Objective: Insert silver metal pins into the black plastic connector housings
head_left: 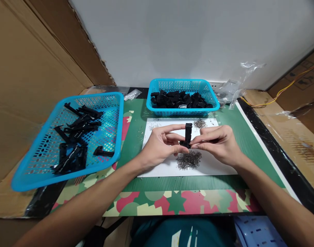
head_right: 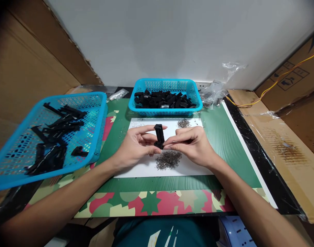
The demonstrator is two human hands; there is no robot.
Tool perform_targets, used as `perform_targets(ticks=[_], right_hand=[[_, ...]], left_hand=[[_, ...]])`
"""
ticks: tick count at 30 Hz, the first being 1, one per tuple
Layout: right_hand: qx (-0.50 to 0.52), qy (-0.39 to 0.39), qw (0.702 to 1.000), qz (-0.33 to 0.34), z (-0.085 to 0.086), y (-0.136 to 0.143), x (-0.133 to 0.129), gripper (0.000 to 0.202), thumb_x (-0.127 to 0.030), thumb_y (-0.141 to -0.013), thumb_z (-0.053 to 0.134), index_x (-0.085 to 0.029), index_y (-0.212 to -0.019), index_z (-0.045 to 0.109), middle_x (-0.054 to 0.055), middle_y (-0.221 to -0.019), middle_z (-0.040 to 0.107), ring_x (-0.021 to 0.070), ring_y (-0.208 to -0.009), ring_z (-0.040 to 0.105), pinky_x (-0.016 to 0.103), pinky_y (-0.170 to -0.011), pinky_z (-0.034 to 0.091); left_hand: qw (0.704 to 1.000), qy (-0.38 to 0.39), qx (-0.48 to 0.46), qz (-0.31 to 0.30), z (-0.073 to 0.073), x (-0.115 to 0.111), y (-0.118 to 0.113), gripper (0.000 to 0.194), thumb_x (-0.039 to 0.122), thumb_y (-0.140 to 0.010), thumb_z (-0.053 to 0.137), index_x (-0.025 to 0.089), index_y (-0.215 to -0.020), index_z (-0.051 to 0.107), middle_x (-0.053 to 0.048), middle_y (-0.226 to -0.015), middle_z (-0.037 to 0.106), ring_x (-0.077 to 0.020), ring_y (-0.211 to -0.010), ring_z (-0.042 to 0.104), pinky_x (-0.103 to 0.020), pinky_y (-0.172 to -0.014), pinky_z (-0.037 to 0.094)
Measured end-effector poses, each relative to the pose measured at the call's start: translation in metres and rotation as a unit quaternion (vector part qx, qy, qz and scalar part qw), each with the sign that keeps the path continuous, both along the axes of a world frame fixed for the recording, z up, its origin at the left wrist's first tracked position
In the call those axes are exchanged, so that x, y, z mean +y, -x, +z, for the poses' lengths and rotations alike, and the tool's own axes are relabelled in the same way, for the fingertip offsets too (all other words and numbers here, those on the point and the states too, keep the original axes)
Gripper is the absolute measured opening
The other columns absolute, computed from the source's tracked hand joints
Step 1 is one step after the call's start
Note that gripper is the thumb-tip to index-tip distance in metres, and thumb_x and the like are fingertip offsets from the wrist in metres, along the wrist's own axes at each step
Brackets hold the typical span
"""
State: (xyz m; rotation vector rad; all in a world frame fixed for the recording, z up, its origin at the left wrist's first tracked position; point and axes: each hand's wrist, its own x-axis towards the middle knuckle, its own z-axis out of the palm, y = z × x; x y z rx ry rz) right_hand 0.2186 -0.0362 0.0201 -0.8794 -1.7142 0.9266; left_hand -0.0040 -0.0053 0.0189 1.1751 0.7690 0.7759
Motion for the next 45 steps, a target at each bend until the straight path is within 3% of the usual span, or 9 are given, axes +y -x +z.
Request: perform_targets(ticks=[7, 13, 21, 24, 27, 31, 36, 41, 45], right_hand=[[0.012, 0.043, 0.999, -0.029, 0.002, 0.004, -0.001, 0.004, -0.024, -0.081, 0.09, -0.022, -0.083, 0.088, 0.0, -0.057, 0.067, 0.0109, -0.051, 0.047, 0.027, -0.047, 0.034], [-0.016, -0.039, 0.998, -0.038, 0.003, 0.003, -0.003, 0.008, -0.016, -0.085, 0.085, -0.022, -0.09, 0.088, 0.002, -0.063, 0.071, 0.0103, -0.051, 0.05, 0.027, -0.049, 0.034], [-0.093, -0.118, 0.987, -0.057, 0.006, 0.003, -0.006, 0.013, -0.013, -0.09, 0.079, -0.02, -0.099, 0.086, 0.0, -0.065, 0.071, 0.01, -0.05, 0.052, 0.025, -0.049, 0.038], [-0.123, -0.157, 0.978, -0.056, 0.002, 0.001, -0.004, 0.016, -0.012, -0.095, 0.072, -0.02, -0.099, 0.085, 0.001, -0.068, 0.072, 0.0112, -0.053, 0.057, 0.025, -0.051, 0.041], [-0.158, -0.197, 0.965, -0.075, -0.003, -0.003, -0.001, 0.016, -0.014, -0.097, 0.07, -0.02, -0.094, 0.085, 0.0, -0.064, 0.066, 0.0106, -0.052, 0.054, 0.025, -0.05, 0.038], [-0.204, -0.221, 0.949, -0.091, -0.012, -0.007, 0.005, 0.02, -0.019, -0.101, 0.067, -0.02, -0.091, 0.085, -0.002, -0.061, 0.061, 0.0098, -0.051, 0.052, 0.024, -0.05, 0.036], [-0.247, -0.211, 0.944, -0.061, -0.02, -0.007, 0.008, 0.028, -0.019, -0.105, 0.059, -0.021, -0.092, 0.085, 0.0, -0.065, 0.065, 0.0105, -0.054, 0.055, 0.025, -0.053, 0.036], [-0.297, -0.155, 0.942, -0.034, -0.018, -0.009, 0.009, 0.02, -0.024, -0.104, 0.062, -0.02, -0.108, 0.081, 0.003, -0.078, 0.068, 0.0151, -0.067, 0.062, 0.026, -0.061, 0.043], [-0.328, -0.144, 0.934, -0.011, -0.015, -0.016, 0.01, 0.033, -0.02, -0.107, 0.051, -0.021, -0.132, 0.072, 0.008, -0.096, 0.067, 0.0202, -0.084, 0.066, 0.032, -0.073, 0.053]], left_hand=[[1.0, 0.016, -0.014, -0.01, -0.002, -0.002, 0.0, 0.063, 0.028, -0.063, 0.101, 0.014, -0.119, 0.077, -0.003, -0.074, 0.076, -0.0091, -0.045, 0.062, -0.019, -0.043, 0.052], [0.999, -0.012, -0.027, -0.019, -0.004, -0.001, -0.001, 0.042, 0.039, -0.074, 0.095, 0.013, -0.103, 0.082, -0.007, -0.079, 0.078, -0.01, -0.051, 0.067, -0.017, -0.045, 0.05], [0.998, -0.034, -0.013, -0.053, -0.005, 0.001, 0.001, 0.047, 0.051, -0.084, 0.085, 0.01, -0.107, 0.083, -0.006, -0.061, 0.072, -0.0112, -0.047, 0.063, -0.018, -0.04, 0.045], [0.996, -0.048, 0.014, -0.069, -0.007, 0.002, 0.002, 0.046, 0.051, -0.089, 0.08, 0.009, -0.108, 0.083, -0.009, -0.066, 0.075, -0.0148, -0.053, 0.068, -0.021, -0.043, 0.048], [0.99, -0.115, 0.077, -0.028, -0.007, 0.002, 0.003, 0.038, 0.044, -0.092, 0.078, 0.014, -0.116, 0.082, -0.012, -0.089, 0.081, -0.0163, -0.067, 0.072, -0.023, -0.05, 0.052], [0.942, -0.285, 0.177, 0.016, -0.007, 0.004, 0.005, 0.033, 0.031, -0.087, 0.084, 0.019, -0.117, 0.08, -0.009, -0.116, 0.079, -0.0167, -0.083, 0.072, -0.025, -0.064, 0.057], [0.831, -0.485, 0.272, 0.009, -0.014, 0.005, 0.01, 0.014, 0.024, -0.092, 0.079, 0.021, -0.106, 0.081, -0.004, -0.104, 0.082, -0.018, -0.087, 0.074, -0.029, -0.074, 0.056], [0.807, -0.503, 0.309, 0.028, -0.022, 0.006, 0.011, 0.014, 0.024, -0.091, 0.081, 0.022, -0.105, 0.082, -0.003, -0.101, 0.083, -0.0191, -0.088, 0.076, -0.031, -0.075, 0.057], [0.794, -0.506, 0.336, 0.027, -0.021, 0.005, 0.01, 0.014, 0.026, -0.092, 0.079, 0.021, -0.105, 0.081, -0.003, -0.099, 0.083, -0.0201, -0.089, 0.075, -0.033, -0.077, 0.057]])
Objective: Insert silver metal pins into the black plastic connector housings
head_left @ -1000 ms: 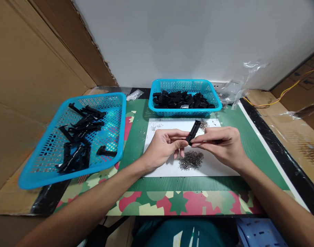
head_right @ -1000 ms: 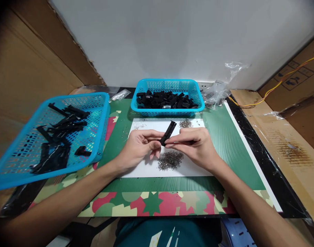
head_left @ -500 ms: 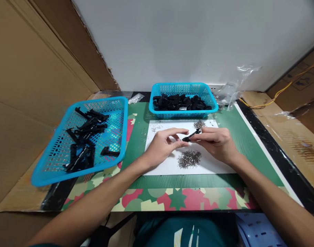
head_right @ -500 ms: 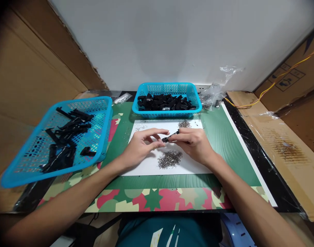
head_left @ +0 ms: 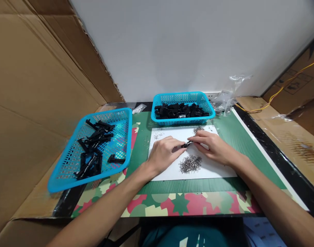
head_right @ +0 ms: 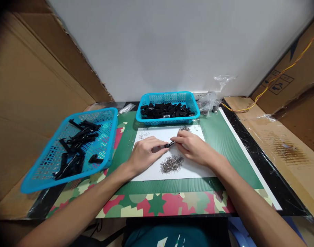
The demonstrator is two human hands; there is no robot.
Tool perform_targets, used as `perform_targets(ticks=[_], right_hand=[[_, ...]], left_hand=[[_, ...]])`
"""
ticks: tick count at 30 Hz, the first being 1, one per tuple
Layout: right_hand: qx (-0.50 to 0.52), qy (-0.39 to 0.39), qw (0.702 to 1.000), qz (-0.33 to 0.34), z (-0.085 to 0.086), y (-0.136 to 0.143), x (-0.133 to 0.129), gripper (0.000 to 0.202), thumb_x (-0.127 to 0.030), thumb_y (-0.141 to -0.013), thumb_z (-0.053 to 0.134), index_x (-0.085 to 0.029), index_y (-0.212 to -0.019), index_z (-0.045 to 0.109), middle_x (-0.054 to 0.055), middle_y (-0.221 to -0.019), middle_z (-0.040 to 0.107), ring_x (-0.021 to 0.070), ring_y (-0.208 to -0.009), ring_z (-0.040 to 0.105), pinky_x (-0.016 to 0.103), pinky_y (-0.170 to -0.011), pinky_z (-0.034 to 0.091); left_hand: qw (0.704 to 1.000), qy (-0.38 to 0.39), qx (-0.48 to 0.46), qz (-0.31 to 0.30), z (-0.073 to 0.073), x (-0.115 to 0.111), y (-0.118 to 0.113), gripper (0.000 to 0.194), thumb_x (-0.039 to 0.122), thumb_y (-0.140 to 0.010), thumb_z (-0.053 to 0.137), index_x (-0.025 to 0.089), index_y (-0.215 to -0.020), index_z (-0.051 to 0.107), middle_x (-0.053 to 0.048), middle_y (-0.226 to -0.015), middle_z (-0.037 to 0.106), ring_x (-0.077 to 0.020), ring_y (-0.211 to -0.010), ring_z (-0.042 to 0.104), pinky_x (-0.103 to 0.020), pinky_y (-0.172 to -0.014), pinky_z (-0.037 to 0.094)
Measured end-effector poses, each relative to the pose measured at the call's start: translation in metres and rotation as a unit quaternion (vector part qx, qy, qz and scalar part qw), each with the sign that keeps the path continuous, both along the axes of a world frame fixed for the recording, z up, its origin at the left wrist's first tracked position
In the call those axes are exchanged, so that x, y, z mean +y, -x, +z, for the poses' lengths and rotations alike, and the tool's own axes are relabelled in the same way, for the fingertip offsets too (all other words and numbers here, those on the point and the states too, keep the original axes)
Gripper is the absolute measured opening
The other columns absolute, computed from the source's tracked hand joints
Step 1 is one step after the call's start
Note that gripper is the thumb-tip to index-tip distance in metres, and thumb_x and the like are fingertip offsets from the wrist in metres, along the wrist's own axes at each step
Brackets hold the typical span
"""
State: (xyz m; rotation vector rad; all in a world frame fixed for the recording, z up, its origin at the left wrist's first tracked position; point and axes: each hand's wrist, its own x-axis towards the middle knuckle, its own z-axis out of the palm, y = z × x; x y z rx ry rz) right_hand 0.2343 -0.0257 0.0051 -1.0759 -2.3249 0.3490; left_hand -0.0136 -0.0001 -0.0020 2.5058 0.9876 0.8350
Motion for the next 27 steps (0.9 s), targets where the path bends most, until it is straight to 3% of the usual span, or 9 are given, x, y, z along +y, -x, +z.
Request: perform_targets(ticks=[4, 7, 10, 13, 20, 27], right_hand=[[-0.01, -0.042, 0.999, -0.005, 0.0, -0.003, 0.0, 0.035, -0.014, -0.107, 0.048, -0.023, -0.127, 0.075, 0.012, -0.106, 0.072, 0.0243, -0.096, 0.069, 0.037, -0.079, 0.057], [0.095, -0.06, 0.992, -0.049, 0.003, 0.002, -0.003, 0.024, -0.016, -0.103, 0.058, -0.023, -0.11, 0.08, 0.01, -0.108, 0.078, 0.0233, -0.094, 0.074, 0.037, -0.08, 0.059], [0.272, 0.027, 0.956, -0.11, 0.006, 0.016, -0.006, 0.007, -0.023, -0.096, 0.072, -0.021, -0.094, 0.078, 0.005, -0.091, 0.081, 0.0207, -0.079, 0.078, 0.033, -0.074, 0.063], [0.361, 0.134, 0.914, -0.131, 0.005, 0.03, -0.007, 0.01, -0.029, -0.092, 0.077, -0.019, -0.089, 0.075, 0.004, -0.081, 0.079, 0.0201, -0.071, 0.078, 0.032, -0.069, 0.064], [0.361, 0.166, 0.906, -0.148, -0.002, 0.037, -0.005, 0.018, -0.035, -0.088, 0.08, -0.018, -0.09, 0.075, 0.006, -0.08, 0.08, 0.0213, -0.071, 0.078, 0.034, -0.069, 0.065], [0.273, 0.132, 0.942, -0.145, 0.007, 0.037, -0.009, 0.023, -0.036, -0.094, 0.074, -0.019, -0.078, 0.072, 0.003, -0.07, 0.074, 0.0172, -0.063, 0.071, 0.028, -0.06, 0.055]], left_hand=[[0.999, -0.036, 0.017, -0.008, 0.0, -0.002, -0.001, 0.016, 0.024, -0.094, 0.076, 0.02, -0.108, 0.081, -0.003, -0.095, 0.082, -0.0202, -0.086, 0.074, -0.033, -0.074, 0.056], [0.997, -0.068, 0.014, -0.017, 0.0, -0.003, -0.002, 0.014, 0.022, -0.093, 0.074, 0.019, -0.106, 0.08, -0.003, -0.093, 0.082, -0.0195, -0.084, 0.073, -0.032, -0.072, 0.055], [0.996, -0.084, 0.026, -0.024, 0.0, -0.004, -0.003, 0.013, 0.021, -0.094, 0.072, 0.017, -0.103, 0.079, -0.003, -0.092, 0.081, -0.0197, -0.084, 0.072, -0.032, -0.07, 0.054], [0.994, -0.088, 0.05, -0.03, 0.002, -0.005, -0.004, 0.011, 0.021, -0.095, 0.07, 0.017, -0.098, 0.079, -0.004, -0.09, 0.08, -0.0211, -0.085, 0.072, -0.033, -0.07, 0.053], [0.992, -0.094, 0.076, -0.04, 0.003, -0.006, -0.004, 0.012, 0.02, -0.098, 0.066, 0.017, -0.1, 0.077, -0.004, -0.089, 0.079, -0.0212, -0.086, 0.071, -0.033, -0.07, 0.05], [0.992, -0.092, 0.076, -0.042, 0.003, -0.009, -0.006, 0.012, 0.019, -0.098, 0.064, 0.016, -0.096, 0.076, -0.003, -0.086, 0.078, -0.021, -0.087, 0.07, -0.032, -0.069, 0.049]])
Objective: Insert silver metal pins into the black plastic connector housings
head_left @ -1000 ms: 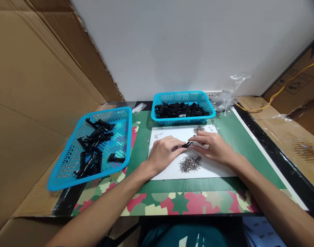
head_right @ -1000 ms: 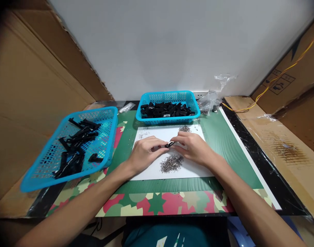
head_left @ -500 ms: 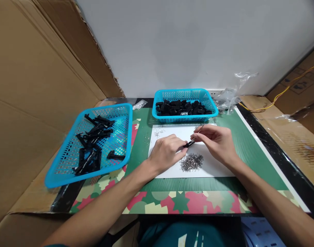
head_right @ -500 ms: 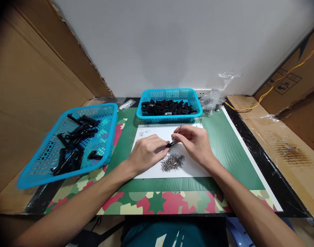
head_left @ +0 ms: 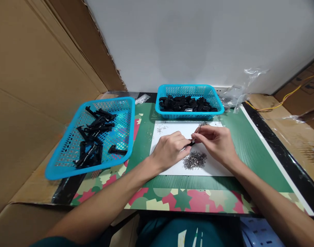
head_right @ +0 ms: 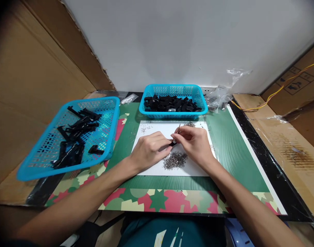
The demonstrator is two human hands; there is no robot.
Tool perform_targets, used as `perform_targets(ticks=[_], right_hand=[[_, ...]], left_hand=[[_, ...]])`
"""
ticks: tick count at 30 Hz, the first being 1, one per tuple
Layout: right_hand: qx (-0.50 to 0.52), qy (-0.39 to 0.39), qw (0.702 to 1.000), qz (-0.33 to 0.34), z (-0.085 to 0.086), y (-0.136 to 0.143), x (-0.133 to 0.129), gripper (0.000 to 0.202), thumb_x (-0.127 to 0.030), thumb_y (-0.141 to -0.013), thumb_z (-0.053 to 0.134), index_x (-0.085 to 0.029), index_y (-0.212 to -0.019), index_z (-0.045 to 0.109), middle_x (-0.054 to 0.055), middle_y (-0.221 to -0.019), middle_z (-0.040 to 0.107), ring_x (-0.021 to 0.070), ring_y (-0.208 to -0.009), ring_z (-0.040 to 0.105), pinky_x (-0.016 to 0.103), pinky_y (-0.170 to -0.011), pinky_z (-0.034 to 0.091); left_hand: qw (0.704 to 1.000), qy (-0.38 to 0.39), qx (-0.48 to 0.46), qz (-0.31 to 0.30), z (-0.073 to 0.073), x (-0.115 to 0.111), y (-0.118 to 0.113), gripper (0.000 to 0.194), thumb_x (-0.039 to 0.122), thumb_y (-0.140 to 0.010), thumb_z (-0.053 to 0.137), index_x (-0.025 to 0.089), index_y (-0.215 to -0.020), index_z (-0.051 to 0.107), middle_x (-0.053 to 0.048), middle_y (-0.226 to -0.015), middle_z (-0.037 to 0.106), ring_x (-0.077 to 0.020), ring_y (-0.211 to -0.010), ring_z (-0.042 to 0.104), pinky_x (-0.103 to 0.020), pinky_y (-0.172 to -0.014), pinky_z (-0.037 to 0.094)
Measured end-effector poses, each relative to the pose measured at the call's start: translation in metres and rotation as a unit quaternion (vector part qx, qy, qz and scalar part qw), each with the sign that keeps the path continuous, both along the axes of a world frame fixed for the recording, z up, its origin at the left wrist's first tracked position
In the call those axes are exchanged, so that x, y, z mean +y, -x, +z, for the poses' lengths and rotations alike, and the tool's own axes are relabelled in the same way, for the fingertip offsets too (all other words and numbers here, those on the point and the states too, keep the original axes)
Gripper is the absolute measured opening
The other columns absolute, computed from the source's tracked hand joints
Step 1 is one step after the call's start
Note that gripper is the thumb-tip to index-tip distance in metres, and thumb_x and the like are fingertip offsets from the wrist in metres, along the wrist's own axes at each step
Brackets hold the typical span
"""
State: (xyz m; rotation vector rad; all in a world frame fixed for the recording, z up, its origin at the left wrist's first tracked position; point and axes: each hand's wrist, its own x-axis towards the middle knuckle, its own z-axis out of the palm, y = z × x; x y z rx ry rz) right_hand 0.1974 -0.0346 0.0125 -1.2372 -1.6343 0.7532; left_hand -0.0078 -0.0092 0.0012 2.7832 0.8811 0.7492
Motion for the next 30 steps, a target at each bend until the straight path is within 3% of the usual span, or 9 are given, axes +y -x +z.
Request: perform_targets(ticks=[5, 11, 14, 17, 21, 23, 25, 28, 30], right_hand=[[-0.081, -0.046, 0.996, -0.014, 0.001, 0.002, -0.003, 0.026, -0.034, -0.098, 0.069, -0.019, -0.077, 0.072, 0.001, -0.066, 0.071, 0.0149, -0.059, 0.066, 0.027, -0.057, 0.049], [-0.098, -0.09, 0.991, -0.028, -0.005, 0.01, -0.007, 0.022, -0.027, -0.099, 0.066, -0.021, -0.078, 0.072, 0.0, -0.068, 0.073, 0.0139, -0.059, 0.066, 0.027, -0.06, 0.055], [-0.037, -0.064, 0.997, -0.024, -0.005, 0.01, -0.006, 0.017, -0.027, -0.097, 0.068, -0.021, -0.081, 0.072, 0.001, -0.075, 0.076, 0.0165, -0.067, 0.073, 0.029, -0.066, 0.06], [0.091, -0.053, 0.992, -0.065, -0.001, 0.0, 0.0, 0.012, -0.03, -0.095, 0.071, -0.02, -0.09, 0.073, 0.005, -0.083, 0.078, 0.0198, -0.074, 0.075, 0.034, -0.073, 0.063], [0.182, -0.061, 0.973, -0.127, 0.005, -0.028, 0.013, 0.018, -0.035, -0.097, 0.067, -0.019, -0.105, 0.071, 0.004, -0.079, 0.073, 0.0184, -0.069, 0.069, 0.035, -0.068, 0.059], [0.137, -0.053, 0.98, -0.136, 0.005, -0.042, 0.019, 0.02, -0.034, -0.098, 0.061, -0.018, -0.105, 0.071, 0.001, -0.071, 0.066, 0.0163, -0.063, 0.061, 0.031, -0.061, 0.051], [0.029, -0.036, 0.989, -0.139, 0.001, -0.052, 0.022, 0.021, -0.03, -0.096, 0.057, -0.017, -0.1, 0.073, 0.0, -0.068, 0.062, 0.0151, -0.059, 0.053, 0.029, -0.056, 0.041], [-0.129, 0.002, 0.986, -0.108, -0.005, -0.055, 0.024, 0.023, -0.026, -0.091, 0.055, -0.016, -0.092, 0.076, 0.003, -0.07, 0.066, 0.0152, -0.058, 0.051, 0.028, -0.057, 0.035], [-0.18, 0.018, 0.981, -0.076, -0.008, -0.053, 0.025, 0.022, -0.026, -0.088, 0.057, -0.016, -0.089, 0.076, 0.003, -0.07, 0.068, 0.0156, -0.059, 0.053, 0.028, -0.058, 0.036]], left_hand=[[1.0, 0.011, -0.009, 0.002, -0.002, 0.0, 0.0, 0.015, 0.021, -0.098, 0.063, 0.017, -0.092, 0.076, -0.004, -0.083, 0.077, -0.0209, -0.084, 0.069, -0.032, -0.069, 0.049], [0.996, 0.069, -0.051, 0.028, -0.003, 0.001, 0.0, 0.011, 0.023, -0.093, 0.07, 0.017, -0.093, 0.079, -0.005, -0.083, 0.076, -0.0206, -0.081, 0.07, -0.031, -0.068, 0.049], [0.992, 0.099, -0.066, 0.035, -0.002, 0.001, 0.0, 0.009, 0.022, -0.092, 0.071, 0.019, -0.095, 0.079, -0.004, -0.084, 0.075, -0.0205, -0.082, 0.069, -0.031, -0.07, 0.05], [0.979, 0.144, -0.12, 0.078, -0.001, 0.004, 0.0, 0.013, 0.023, -0.092, 0.071, 0.019, -0.103, 0.076, -0.004, -0.09, 0.076, -0.0188, -0.081, 0.068, -0.031, -0.073, 0.052], [0.925, 0.26, -0.248, 0.128, 0.001, 0.011, 0.001, 0.017, 0.035, -0.099, 0.065, 0.019, -0.105, 0.065, -0.003, -0.091, 0.074, -0.0146, -0.074, 0.065, -0.025, -0.063, 0.049], [0.883, 0.325, -0.317, 0.121, 0.003, 0.014, 0.002, 0.023, 0.043, -0.103, 0.058, 0.021, -0.106, 0.057, -0.001, -0.086, 0.073, -0.0119, -0.068, 0.062, -0.021, -0.059, 0.047], [0.846, 0.371, -0.366, 0.114, 0.004, 0.015, 0.001, 0.026, 0.048, -0.104, 0.055, 0.022, -0.109, 0.052, 0.001, -0.079, 0.07, -0.0093, -0.059, 0.055, -0.019, -0.053, 0.042], [0.817, 0.409, -0.392, 0.107, 0.006, 0.017, -0.001, 0.029, 0.048, -0.101, 0.059, 0.022, -0.112, 0.051, 0.004, -0.073, 0.066, -0.0076, -0.052, 0.047, -0.016, -0.047, 0.036], [0.809, 0.423, -0.396, 0.101, 0.006, 0.017, -0.002, 0.03, 0.046, -0.098, 0.063, 0.022, -0.113, 0.053, 0.004, -0.073, 0.064, -0.007, -0.05, 0.046, -0.016, -0.044, 0.034]])
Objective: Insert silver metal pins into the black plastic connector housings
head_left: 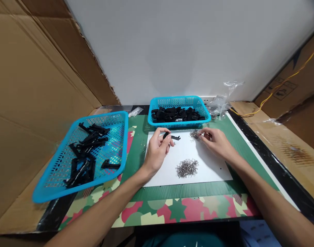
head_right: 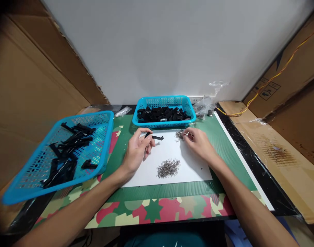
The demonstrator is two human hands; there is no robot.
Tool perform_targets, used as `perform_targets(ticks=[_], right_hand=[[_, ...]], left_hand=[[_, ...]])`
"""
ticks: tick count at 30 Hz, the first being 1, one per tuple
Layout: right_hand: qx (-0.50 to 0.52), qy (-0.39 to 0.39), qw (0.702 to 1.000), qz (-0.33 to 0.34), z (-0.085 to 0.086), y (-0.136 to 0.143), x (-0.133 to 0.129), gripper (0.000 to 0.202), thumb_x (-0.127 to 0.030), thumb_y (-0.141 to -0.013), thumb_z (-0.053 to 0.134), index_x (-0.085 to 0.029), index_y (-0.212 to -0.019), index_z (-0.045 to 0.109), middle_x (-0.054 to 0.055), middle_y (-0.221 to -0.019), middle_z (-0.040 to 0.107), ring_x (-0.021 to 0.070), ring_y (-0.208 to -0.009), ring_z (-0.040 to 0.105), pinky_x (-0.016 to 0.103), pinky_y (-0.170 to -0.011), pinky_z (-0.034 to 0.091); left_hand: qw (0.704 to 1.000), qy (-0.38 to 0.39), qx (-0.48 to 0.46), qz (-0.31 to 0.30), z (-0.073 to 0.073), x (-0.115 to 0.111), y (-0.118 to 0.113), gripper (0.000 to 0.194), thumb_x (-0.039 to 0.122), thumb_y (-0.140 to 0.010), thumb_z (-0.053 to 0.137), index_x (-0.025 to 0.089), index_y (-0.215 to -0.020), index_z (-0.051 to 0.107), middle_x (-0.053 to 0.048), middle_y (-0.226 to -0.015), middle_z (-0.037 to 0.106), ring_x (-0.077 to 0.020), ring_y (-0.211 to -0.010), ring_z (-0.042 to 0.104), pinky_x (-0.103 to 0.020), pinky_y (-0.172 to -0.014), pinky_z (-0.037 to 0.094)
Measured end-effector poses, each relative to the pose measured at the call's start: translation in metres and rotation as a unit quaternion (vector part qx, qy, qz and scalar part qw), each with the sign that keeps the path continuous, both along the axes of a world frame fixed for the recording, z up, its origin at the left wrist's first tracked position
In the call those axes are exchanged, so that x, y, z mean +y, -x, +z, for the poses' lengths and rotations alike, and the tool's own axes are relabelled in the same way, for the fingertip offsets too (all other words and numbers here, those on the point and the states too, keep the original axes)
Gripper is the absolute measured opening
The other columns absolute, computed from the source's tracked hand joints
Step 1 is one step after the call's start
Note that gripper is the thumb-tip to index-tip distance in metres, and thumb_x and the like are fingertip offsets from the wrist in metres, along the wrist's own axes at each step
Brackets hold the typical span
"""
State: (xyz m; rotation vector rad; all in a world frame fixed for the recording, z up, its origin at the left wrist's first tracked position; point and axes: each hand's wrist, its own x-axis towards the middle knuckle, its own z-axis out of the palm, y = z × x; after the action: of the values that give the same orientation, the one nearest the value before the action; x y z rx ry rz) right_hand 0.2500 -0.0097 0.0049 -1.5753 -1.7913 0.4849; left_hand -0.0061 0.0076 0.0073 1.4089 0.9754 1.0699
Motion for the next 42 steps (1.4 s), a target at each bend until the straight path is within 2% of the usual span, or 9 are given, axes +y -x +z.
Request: perform_targets(ticks=[3, 7, 11, 15, 18, 21, 26, 31, 42], right_hand=[[-0.029, 0.017, 0.999, 0.023, 0.0, 0.0, 0.001, 0.02, -0.028, -0.086, 0.062, -0.017, -0.084, 0.078, 0.002, -0.064, 0.065, 0.0155, -0.058, 0.052, 0.027, -0.057, 0.035], [-0.044, 0.044, 0.998, 0.003, 0.003, -0.016, 0.002, 0.021, -0.03, -0.085, 0.066, -0.016, -0.081, 0.081, 0.003, -0.061, 0.066, 0.0156, -0.056, 0.053, 0.028, -0.055, 0.036], [-0.009, 0.119, 0.993, 0.015, 0.004, -0.037, 0.001, 0.023, -0.034, -0.083, 0.07, -0.015, -0.081, 0.082, 0.005, -0.065, 0.07, 0.016, -0.057, 0.055, 0.027, -0.053, 0.037], [0.029, 0.151, 0.987, 0.052, 0.002, -0.045, 0.001, 0.027, -0.041, -0.082, 0.076, -0.014, -0.082, 0.083, 0.001, -0.058, 0.062, 0.0134, -0.053, 0.049, 0.026, -0.05, 0.033], [0.028, 0.152, 0.986, 0.059, 0.004, -0.04, 0.0, 0.028, -0.042, -0.083, 0.077, -0.015, -0.083, 0.082, -0.002, -0.055, 0.055, 0.0119, -0.052, 0.044, 0.026, -0.05, 0.031], [0.041, 0.15, 0.98, 0.12, 0.011, -0.029, -0.003, 0.025, -0.04, -0.087, 0.075, -0.016, -0.084, 0.082, 0.0, -0.061, 0.063, 0.0123, -0.055, 0.049, 0.027, -0.053, 0.035], [0.052, 0.195, 0.95, 0.239, 0.018, -0.011, -0.013, 0.019, -0.036, -0.09, 0.075, -0.019, -0.094, 0.081, 0.005, -0.087, 0.078, 0.0171, -0.075, 0.066, 0.028, -0.068, 0.048], [0.043, 0.216, 0.943, 0.248, 0.017, 0.001, -0.016, 0.017, -0.033, -0.096, 0.07, -0.019, -0.095, 0.079, 0.003, -0.085, 0.077, 0.0168, -0.076, 0.065, 0.029, -0.07, 0.047], [0.043, 0.235, 0.935, 0.261, 0.018, 0.009, -0.017, 0.012, -0.022, -0.097, 0.063, -0.017, -0.088, 0.07, 0.001, -0.08, 0.071, 0.014, -0.073, 0.06, 0.028, -0.07, 0.044]], left_hand=[[1.0, -0.002, -0.011, 0.004, -0.002, -0.002, 0.0, 0.027, 0.04, -0.096, 0.067, 0.023, -0.114, 0.056, 0.003, -0.082, 0.062, -0.0056, -0.051, 0.046, -0.016, -0.043, 0.034], [0.999, -0.008, -0.04, -0.009, -0.004, -0.008, -0.002, 0.026, 0.037, -0.093, 0.073, 0.023, -0.109, 0.058, 0.003, -0.091, 0.055, -0.004, -0.055, 0.047, -0.016, -0.042, 0.036], [0.997, 0.004, -0.069, -0.036, 0.0, -0.011, -0.005, 0.024, 0.041, -0.096, 0.072, 0.021, -0.099, 0.058, 0.003, -0.089, 0.051, -0.0027, -0.053, 0.047, -0.016, -0.038, 0.033], [0.996, 0.017, -0.069, -0.057, 0.001, -0.012, -0.007, 0.025, 0.043, -0.098, 0.07, 0.021, -0.102, 0.058, 0.0, -0.095, 0.057, -0.0032, -0.051, 0.049, -0.017, -0.034, 0.032], [0.996, 0.017, -0.068, -0.063, 0.0, -0.011, -0.007, 0.024, 0.043, -0.1, 0.067, 0.021, -0.103, 0.059, -0.002, -0.101, 0.06, -0.004, -0.052, 0.05, -0.017, -0.033, 0.032], [0.996, 0.008, -0.059, -0.062, -0.001, -0.012, -0.007, 0.022, 0.043, -0.102, 0.065, 0.021, -0.103, 0.06, -0.003, -0.103, 0.062, -0.0049, -0.055, 0.052, -0.018, -0.035, 0.033], [0.997, 0.015, -0.021, -0.067, 0.002, -0.013, -0.007, 0.024, 0.043, -0.102, 0.064, 0.02, -0.103, 0.064, 0.003, -0.072, 0.052, -0.0058, -0.049, 0.045, -0.019, -0.038, 0.031], [0.997, 0.022, 0.009, -0.075, 0.002, -0.014, -0.007, 0.023, 0.042, -0.103, 0.063, 0.019, -0.103, 0.064, 0.004, -0.066, 0.052, -0.0062, -0.049, 0.043, -0.02, -0.042, 0.031], [0.994, 0.001, 0.059, -0.093, 0.005, -0.018, -0.007, 0.023, 0.04, -0.101, 0.064, 0.018, -0.103, 0.072, 0.003, -0.066, 0.054, -0.0083, -0.055, 0.045, -0.023, -0.049, 0.035]])
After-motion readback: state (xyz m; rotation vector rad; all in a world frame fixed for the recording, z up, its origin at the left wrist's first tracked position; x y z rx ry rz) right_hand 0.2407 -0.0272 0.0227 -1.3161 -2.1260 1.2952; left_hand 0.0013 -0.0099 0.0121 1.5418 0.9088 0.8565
